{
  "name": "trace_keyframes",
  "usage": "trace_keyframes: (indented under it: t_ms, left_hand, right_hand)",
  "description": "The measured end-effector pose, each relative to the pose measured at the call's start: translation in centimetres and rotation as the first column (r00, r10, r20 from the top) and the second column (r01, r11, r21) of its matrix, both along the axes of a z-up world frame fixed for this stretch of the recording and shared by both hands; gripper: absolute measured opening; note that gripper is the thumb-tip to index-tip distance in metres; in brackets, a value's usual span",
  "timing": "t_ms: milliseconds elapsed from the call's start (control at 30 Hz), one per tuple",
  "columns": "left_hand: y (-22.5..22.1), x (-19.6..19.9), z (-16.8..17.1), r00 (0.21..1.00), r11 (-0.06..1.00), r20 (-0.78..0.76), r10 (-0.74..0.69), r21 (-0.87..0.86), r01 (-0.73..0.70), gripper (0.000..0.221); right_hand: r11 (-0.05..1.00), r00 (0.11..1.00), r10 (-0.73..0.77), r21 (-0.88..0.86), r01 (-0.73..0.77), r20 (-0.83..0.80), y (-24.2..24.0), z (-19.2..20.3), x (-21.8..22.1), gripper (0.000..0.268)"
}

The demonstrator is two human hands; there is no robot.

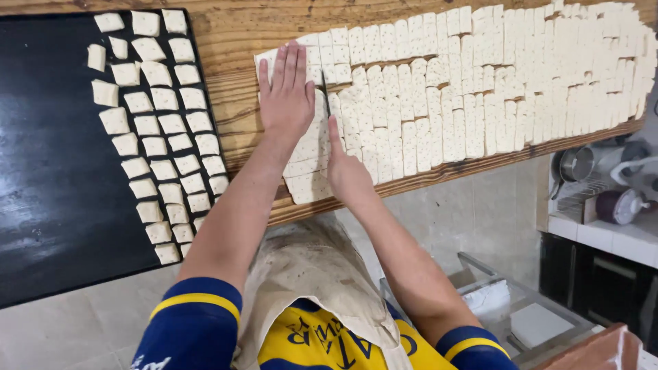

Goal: Cutting dough into small squares and arranging them neatly on a baking tray

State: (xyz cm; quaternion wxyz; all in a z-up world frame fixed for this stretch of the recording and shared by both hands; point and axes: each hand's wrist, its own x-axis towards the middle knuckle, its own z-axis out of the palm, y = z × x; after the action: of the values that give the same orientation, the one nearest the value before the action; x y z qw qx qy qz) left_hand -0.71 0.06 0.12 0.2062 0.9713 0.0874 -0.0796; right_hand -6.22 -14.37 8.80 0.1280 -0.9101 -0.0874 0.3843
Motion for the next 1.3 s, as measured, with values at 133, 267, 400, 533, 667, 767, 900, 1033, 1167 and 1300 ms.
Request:
trace_keyframes:
  t_ms: [133, 267, 400, 533, 667, 767, 900, 1033, 1167, 1300]
  left_hand:
    - [-2.7, -5.2, 3.2, 0.977, 0.982, -0.125, -0.173, 0.059, 0.181, 0.064]
    - [-4.7, -6.8, -1.0, 0.992, 0.992, -0.096, -0.086, -0.101, 0.076, 0.063]
    - [-4.8, -7.3, -1.9, 0.996, 0.998, 0.066, -0.057, 0.000, 0.057, 0.063]
    - [-4.9, -8.7, -1.1, 0.991, 0.993, 0.057, -0.119, 0.018, 0.118, 0.066]
    - [-5.5, -9.5, -0.9, 0.989, 0.990, 0.033, -0.142, 0.003, 0.142, 0.064]
    - [-5.5, -9.7, -0.5, 0.995, 0.995, 0.008, -0.099, 0.002, 0.099, 0.063]
    - [-5.1, -9.2, -0.7, 0.992, 0.994, 0.063, -0.109, 0.022, 0.108, 0.061]
    - [-4.2, -6.5, -1.1, 0.971, 0.992, 0.205, -0.122, 0.045, 0.115, 0.057]
    - [-3.9, -2.9, -2.0, 0.953, 0.964, 0.146, -0.267, 0.031, 0.265, 0.060]
    - [-4.0, 0.1, -2.9, 0.918, 0.948, 0.239, -0.317, 0.088, 0.305, 0.047]
  right_hand:
    - [0.998, 0.996, -0.021, 0.065, 0.015, 0.083, -0.8, -2.3, -0.8, 0.086]
    - [0.999, 1.000, -0.029, -0.016, 0.029, -0.006, 0.0, 2.5, -1.0, 0.075]
    - [1.000, 0.997, -0.023, 0.012, 0.024, -0.067, -2.4, 2.0, -4.6, 0.072]
    - [0.998, 0.998, -0.059, -0.028, 0.058, -0.034, -2.2, 0.4, -6.8, 0.087]
    - [0.999, 0.999, -0.043, 0.031, 0.042, 0.016, -3.2, 1.0, -6.5, 0.073]
    - [0.999, 0.995, 0.045, -0.021, -0.047, -0.085, -4.9, 2.6, -8.7, 0.080]
    - [0.997, 0.993, -0.080, -0.008, 0.080, -0.087, -6.3, -0.8, -12.4, 0.073]
    - [0.993, 0.994, -0.111, 0.045, 0.111, -0.008, -5.5, -1.5, -11.4, 0.067]
    - [0.998, 0.999, -0.049, 0.036, 0.049, 0.000, -5.9, 1.9, -9.0, 0.072]
    - [0.998, 0.993, -0.033, -0.056, 0.027, -0.114, -6.8, 6.8, -8.1, 0.071]
